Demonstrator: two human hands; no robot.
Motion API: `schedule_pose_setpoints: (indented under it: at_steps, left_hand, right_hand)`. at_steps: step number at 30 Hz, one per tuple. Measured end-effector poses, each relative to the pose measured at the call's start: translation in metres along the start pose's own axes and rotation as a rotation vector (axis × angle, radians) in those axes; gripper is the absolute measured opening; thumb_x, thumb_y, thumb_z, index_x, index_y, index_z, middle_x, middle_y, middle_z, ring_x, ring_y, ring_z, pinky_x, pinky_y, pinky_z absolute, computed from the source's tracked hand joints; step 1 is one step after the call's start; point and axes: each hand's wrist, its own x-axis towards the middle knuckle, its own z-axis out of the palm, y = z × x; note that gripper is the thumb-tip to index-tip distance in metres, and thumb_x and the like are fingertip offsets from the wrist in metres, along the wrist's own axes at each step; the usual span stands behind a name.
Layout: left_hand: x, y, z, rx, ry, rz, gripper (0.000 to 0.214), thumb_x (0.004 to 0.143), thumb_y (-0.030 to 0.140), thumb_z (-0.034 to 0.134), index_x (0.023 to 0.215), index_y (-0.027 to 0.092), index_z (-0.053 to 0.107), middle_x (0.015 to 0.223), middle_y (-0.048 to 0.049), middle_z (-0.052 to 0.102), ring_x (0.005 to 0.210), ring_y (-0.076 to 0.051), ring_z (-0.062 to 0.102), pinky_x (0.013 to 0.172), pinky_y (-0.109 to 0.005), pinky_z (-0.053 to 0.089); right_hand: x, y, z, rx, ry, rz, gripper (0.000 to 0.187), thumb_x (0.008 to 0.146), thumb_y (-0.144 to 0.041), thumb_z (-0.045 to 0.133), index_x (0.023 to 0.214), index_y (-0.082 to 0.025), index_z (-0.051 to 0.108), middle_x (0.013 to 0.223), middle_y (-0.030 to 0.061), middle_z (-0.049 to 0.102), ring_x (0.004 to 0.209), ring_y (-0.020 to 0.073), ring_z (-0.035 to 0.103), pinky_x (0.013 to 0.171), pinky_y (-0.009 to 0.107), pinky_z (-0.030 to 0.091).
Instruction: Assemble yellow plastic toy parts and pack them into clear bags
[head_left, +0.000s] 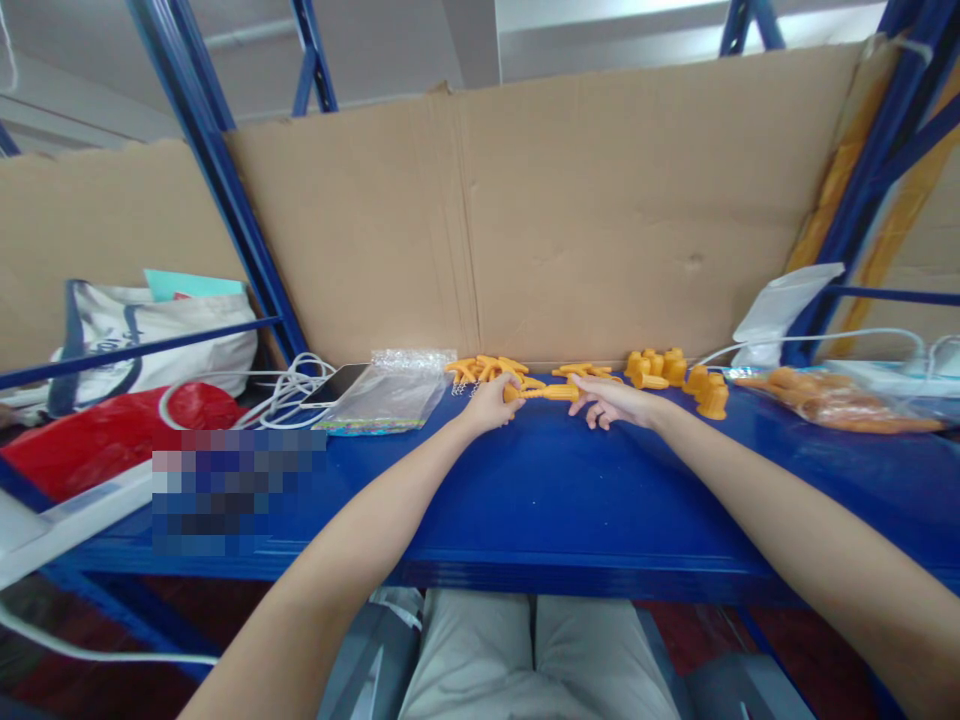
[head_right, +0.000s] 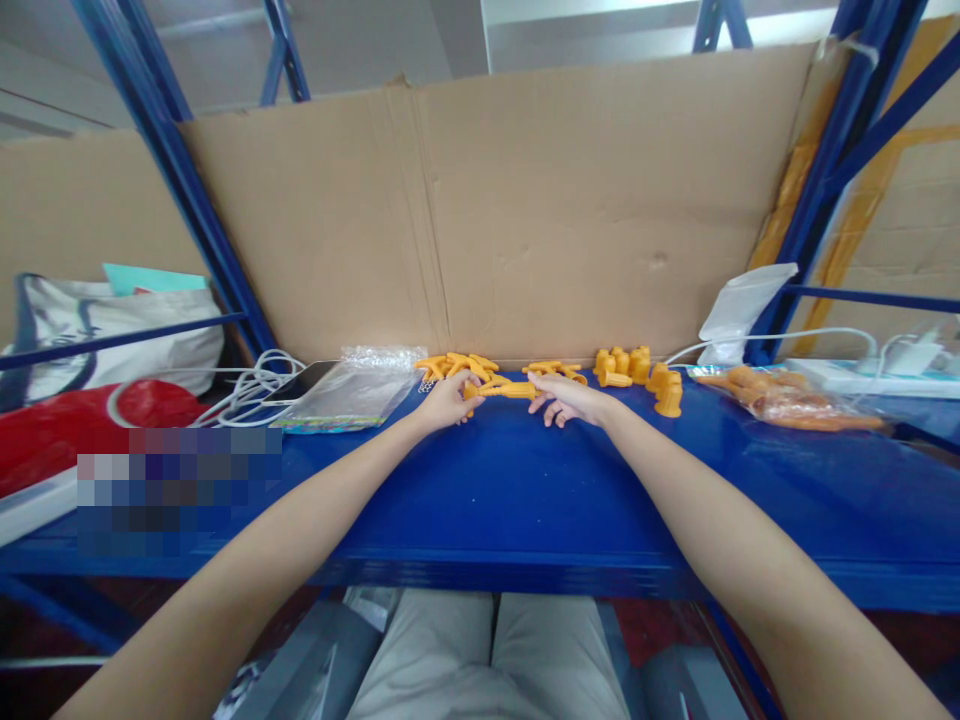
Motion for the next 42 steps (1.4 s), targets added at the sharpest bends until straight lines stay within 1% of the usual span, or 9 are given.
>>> schedule_pose_setpoints:
  at_steps: [2,4,7,11,19,24,34,38,42]
  left_hand:
    - [0.0,-0.001,0.0,-0.002,0.007,0.002,0.019,0.081,0.013,0.062,0.095,0.018,0.051,0.047,0.011,0.049,0.037,-0.008,0.053,0.037,-0.013,0.038]
    - [0.0,-0.002,-0.001,0.012,0.013,0.01,0.019,0.081,0.014,0.062,0.095,0.017,0.051,0.048,0.0108,0.049,0.037,-0.008,0.053,0.038,-0.014,0.038]
    - [0.0,-0.003,-0.003,0.062,0.016,0.039,0.018,0.081,0.015,0.063,0.095,0.017,0.052,0.048,0.0103,0.049,0.039,-0.009,0.053,0.04,-0.016,0.039]
    - [0.001,-0.004,-0.004,0.094,0.01,0.069,0.019,0.08,0.017,0.063,0.096,0.017,0.053,0.049,0.0098,0.05,0.04,-0.01,0.054,0.045,-0.018,0.042]
    - [0.004,-0.007,-0.004,0.144,0.047,0.089,0.02,0.08,0.019,0.062,0.099,0.017,0.055,0.057,0.0068,0.054,0.046,-0.011,0.054,0.051,-0.021,0.045]
    - [0.003,-0.005,-0.007,0.182,0.046,0.128,0.02,0.081,0.02,0.063,0.099,0.017,0.056,0.062,0.0042,0.057,0.051,-0.012,0.056,0.055,-0.023,0.047]
    - [-0.003,0.006,-0.005,0.082,0.002,0.042,0.015,0.086,0.018,0.058,0.1,0.018,0.052,0.049,0.0095,0.049,0.039,-0.01,0.053,0.04,-0.017,0.042]
    - [-0.003,0.007,-0.005,0.038,0.006,0.04,0.017,0.084,0.016,0.06,0.099,0.017,0.053,0.048,0.009,0.049,0.039,-0.011,0.054,0.039,-0.017,0.042]
    - [-0.002,0.008,-0.005,-0.02,0.019,0.026,0.018,0.084,0.015,0.061,0.1,0.017,0.054,0.047,0.0096,0.047,0.037,-0.01,0.053,0.037,-0.017,0.041]
  right_hand:
    - [-0.001,0.003,-0.002,0.023,0.001,-0.065,0.032,0.085,-0.041,0.066,0.109,-0.025,0.051,0.086,0.0021,0.072,0.051,0.0101,0.061,0.04,0.018,0.045]
    - [0.001,0.005,-0.003,0.007,0.02,-0.098,0.03,0.083,-0.034,0.07,0.105,-0.023,0.053,0.087,0.0023,0.072,0.051,0.0089,0.06,0.041,0.017,0.046]
    - [0.003,0.005,0.002,-0.027,0.056,-0.091,0.021,0.087,-0.037,0.065,0.091,-0.019,0.055,0.078,0.0043,0.072,0.045,0.0069,0.056,0.037,0.015,0.041]
    - [0.001,0.001,0.009,-0.043,0.098,-0.053,0.028,0.092,-0.042,0.056,0.08,-0.017,0.054,0.067,0.0059,0.07,0.04,0.0065,0.053,0.033,0.015,0.037]
    - [0.002,0.004,0.007,-0.013,0.079,-0.153,0.024,0.081,-0.033,0.072,0.09,-0.02,0.055,0.067,-0.0007,0.068,0.039,0.0059,0.051,0.034,0.016,0.037]
    - [0.003,0.004,0.008,-0.045,0.078,-0.177,0.023,0.085,-0.036,0.066,0.081,-0.017,0.056,0.06,0.001,0.066,0.035,0.005,0.047,0.032,0.016,0.031]
    - [0.004,0.002,0.013,-0.075,0.174,-0.151,0.041,0.091,-0.047,0.055,0.064,-0.016,0.054,0.045,0.0011,0.056,0.03,0.0052,0.04,0.031,0.018,0.024]
    - [0.004,0.001,0.009,-0.073,0.151,-0.138,0.044,0.091,-0.052,0.052,0.065,-0.016,0.056,0.053,0.004,0.062,0.034,0.0059,0.043,0.033,0.019,0.029]
    - [0.003,0.001,0.0,-0.067,0.08,-0.253,0.031,0.078,-0.047,0.071,0.085,-0.018,0.061,0.075,0.0039,0.07,0.047,0.0077,0.055,0.043,0.019,0.039]
